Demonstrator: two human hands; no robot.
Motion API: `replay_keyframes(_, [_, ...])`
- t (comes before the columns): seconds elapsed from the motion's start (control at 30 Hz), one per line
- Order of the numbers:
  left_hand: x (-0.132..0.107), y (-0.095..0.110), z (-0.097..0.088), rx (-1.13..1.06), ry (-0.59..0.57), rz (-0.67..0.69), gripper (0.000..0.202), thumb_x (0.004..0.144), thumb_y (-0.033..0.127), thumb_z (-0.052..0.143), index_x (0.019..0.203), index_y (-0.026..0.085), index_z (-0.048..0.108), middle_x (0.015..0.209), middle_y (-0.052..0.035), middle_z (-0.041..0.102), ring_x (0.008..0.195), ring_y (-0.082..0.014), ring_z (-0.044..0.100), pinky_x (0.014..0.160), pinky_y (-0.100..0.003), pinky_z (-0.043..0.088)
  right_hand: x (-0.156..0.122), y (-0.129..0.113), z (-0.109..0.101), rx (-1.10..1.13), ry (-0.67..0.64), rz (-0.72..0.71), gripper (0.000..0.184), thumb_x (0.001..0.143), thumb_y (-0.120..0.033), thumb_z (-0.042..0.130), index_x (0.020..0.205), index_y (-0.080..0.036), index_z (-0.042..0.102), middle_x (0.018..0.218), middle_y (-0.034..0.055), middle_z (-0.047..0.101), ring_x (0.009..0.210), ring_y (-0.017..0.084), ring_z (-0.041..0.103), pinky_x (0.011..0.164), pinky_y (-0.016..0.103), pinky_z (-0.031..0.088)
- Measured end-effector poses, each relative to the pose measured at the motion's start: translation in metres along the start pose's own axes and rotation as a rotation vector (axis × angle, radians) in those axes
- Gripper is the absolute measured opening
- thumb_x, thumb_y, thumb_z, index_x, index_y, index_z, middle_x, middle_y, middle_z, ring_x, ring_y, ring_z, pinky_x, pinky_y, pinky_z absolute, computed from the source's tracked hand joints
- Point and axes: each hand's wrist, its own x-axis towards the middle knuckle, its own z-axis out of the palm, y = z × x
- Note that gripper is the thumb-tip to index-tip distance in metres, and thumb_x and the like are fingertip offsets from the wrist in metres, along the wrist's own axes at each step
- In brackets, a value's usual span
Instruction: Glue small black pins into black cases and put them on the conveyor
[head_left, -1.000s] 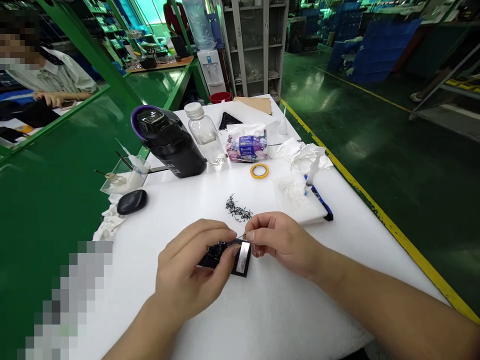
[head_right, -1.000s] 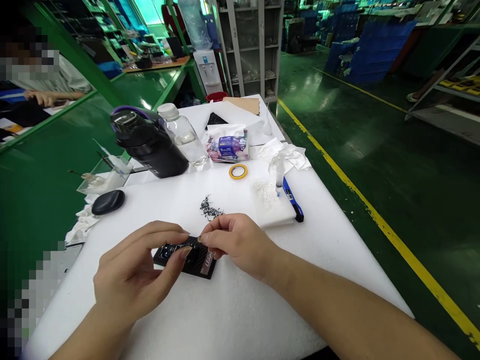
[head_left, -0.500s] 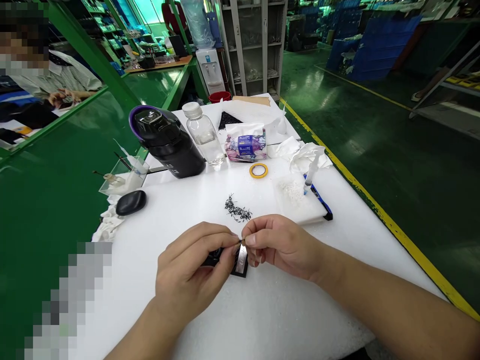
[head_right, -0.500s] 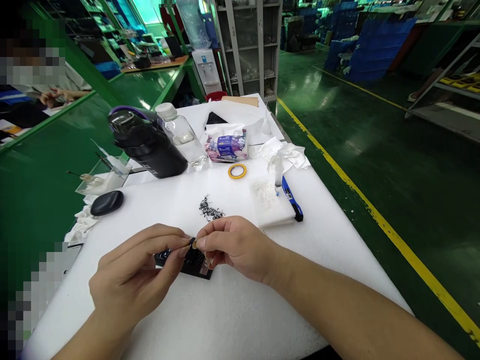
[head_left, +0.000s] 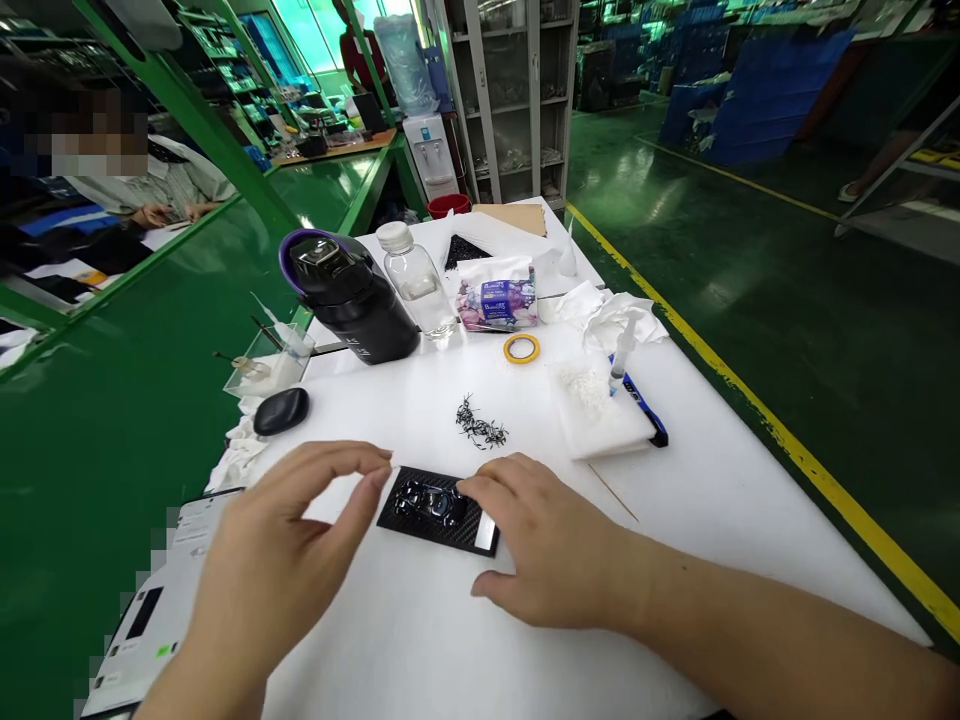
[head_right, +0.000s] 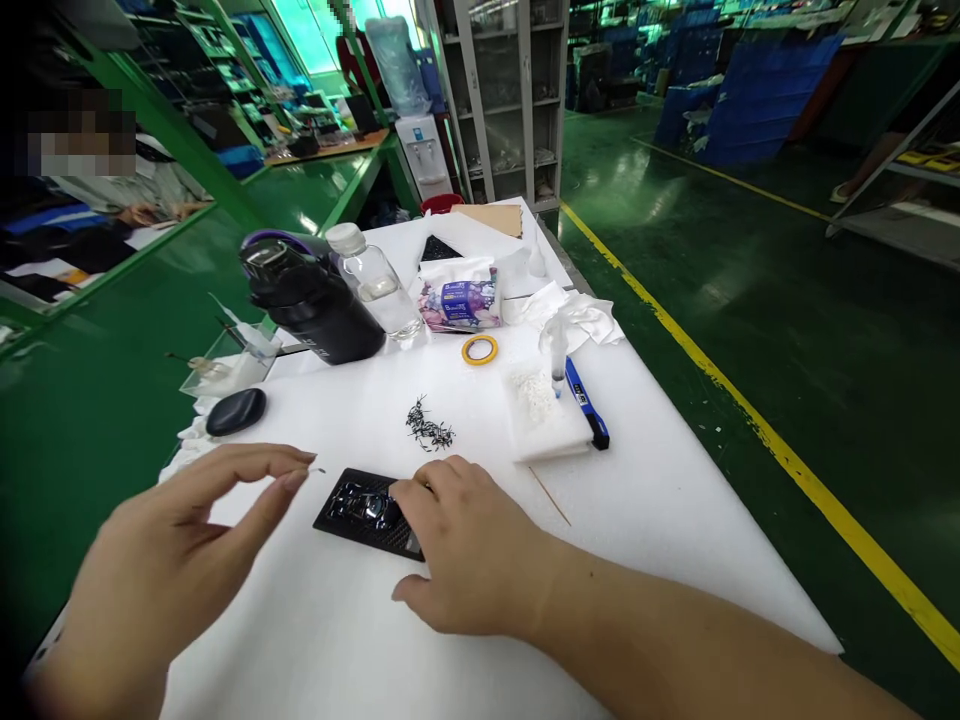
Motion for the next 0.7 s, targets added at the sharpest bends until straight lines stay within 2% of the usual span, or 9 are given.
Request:
replay_keyframes(0.07, [-0.014,-0.002,0.006,-0.027,-0.038,0.042,0.006,0.085,0.029,0.065,0.088,0.026,0.069,0.097,-0.0026,0.072,0.09,-0.0195,0.063,0.045,-0.022,0.047,0.001,0.002,0.006,-0.079,-0.022,-0.009,0.053,0.077,-0.024,0.073,0.125,-0.012,0.053,0.118,0.0136,0.057,0.108,0.028,0.049,0.095,0.045,0.045])
replay_keyframes(0.13, [-0.027,-0.003,0.018,-0.041,0.014,0.101,0.006,0.084,0.021,0.065,0.086,0.025,0.069,0.095,-0.003,0.073,0.095,-0.0212,0.063,0.064,-0.029,0.055,0.004,0.003,0.009,-0.101,-0.017,-0.033,0.047,0.08,-0.024,0.072,0.121,-0.012,0.054,0.114,0.0126,0.059,0.106,0.027,0.05,0.093,0.043,0.046])
replay_keyframes(0.2, [-0.037,-0.003,0.032,-0.029,0.056,0.159,0.011,0.082,0.014,0.065,0.085,0.024,0.069,0.093,-0.0032,0.073,0.095,-0.0217,0.062,0.079,-0.037,0.056,0.006,0.004,0.01,-0.097,-0.011,-0.059,0.046,0.081,-0.027,0.073,0.12,-0.013,0.055,0.113,0.012,0.06,0.105,0.026,0.051,0.093,0.042,0.046])
replay_keyframes(0.23, [-0.04,-0.003,0.037,-0.017,0.07,0.179,0.013,0.081,0.012,0.066,0.085,0.024,0.069,0.093,-0.0034,0.073,0.095,-0.0222,0.062,0.082,-0.039,0.055,0.006,0.004,0.01,-0.098,-0.01,-0.066,0.046,0.081,-0.028,0.073,0.121,-0.013,0.055,0.113,0.0117,0.06,0.105,0.026,0.052,0.092,0.041,0.047])
replay_keyframes(0.33, [-0.041,-0.002,0.045,0.018,0.088,0.208,0.015,0.079,0.01,0.067,0.084,0.024,0.07,0.094,-0.0043,0.074,0.097,-0.0235,0.061,0.081,-0.041,0.055,0.003,0.004,0.01,-0.119,0.002,-0.072,0.042,0.084,-0.024,0.069,0.122,-0.014,0.056,0.116,0.0117,0.059,0.106,0.026,0.051,0.093,0.04,0.047])
replay_keyframes(0.43, [-0.041,-0.002,0.045,0.046,0.088,0.207,0.014,0.079,0.01,0.067,0.083,0.023,0.07,0.094,-0.0044,0.074,0.095,-0.0237,0.06,0.079,-0.041,0.055,0.001,0.003,0.01,-0.148,0.005,-0.08,0.04,0.084,-0.022,0.065,0.123,-0.013,0.058,0.12,0.0131,0.057,0.108,0.026,0.05,0.093,0.04,0.047])
replay_keyframes(0.6, [-0.044,-0.001,0.045,0.069,0.075,0.148,0.012,0.078,0.013,0.067,0.08,0.025,0.07,0.093,-0.0033,0.074,0.096,-0.0245,0.06,0.079,-0.041,0.055,0.001,0.001,0.009,-0.184,-0.023,-0.097,0.04,0.085,-0.022,0.062,0.125,-0.014,0.059,0.118,0.0129,0.057,0.105,0.026,0.05,0.09,0.041,0.049])
replay_keyframes(0.7, [-0.044,-0.001,0.045,0.04,0.045,0.09,0.011,0.079,0.014,0.065,0.079,0.025,0.069,0.097,-0.004,0.073,0.101,-0.0254,0.057,0.084,-0.043,0.054,0.001,-0.002,0.009,-0.226,-0.032,-0.103,0.042,0.087,-0.023,0.059,0.129,-0.014,0.058,0.118,0.014,0.057,0.104,0.027,0.051,0.089,0.042,0.05])
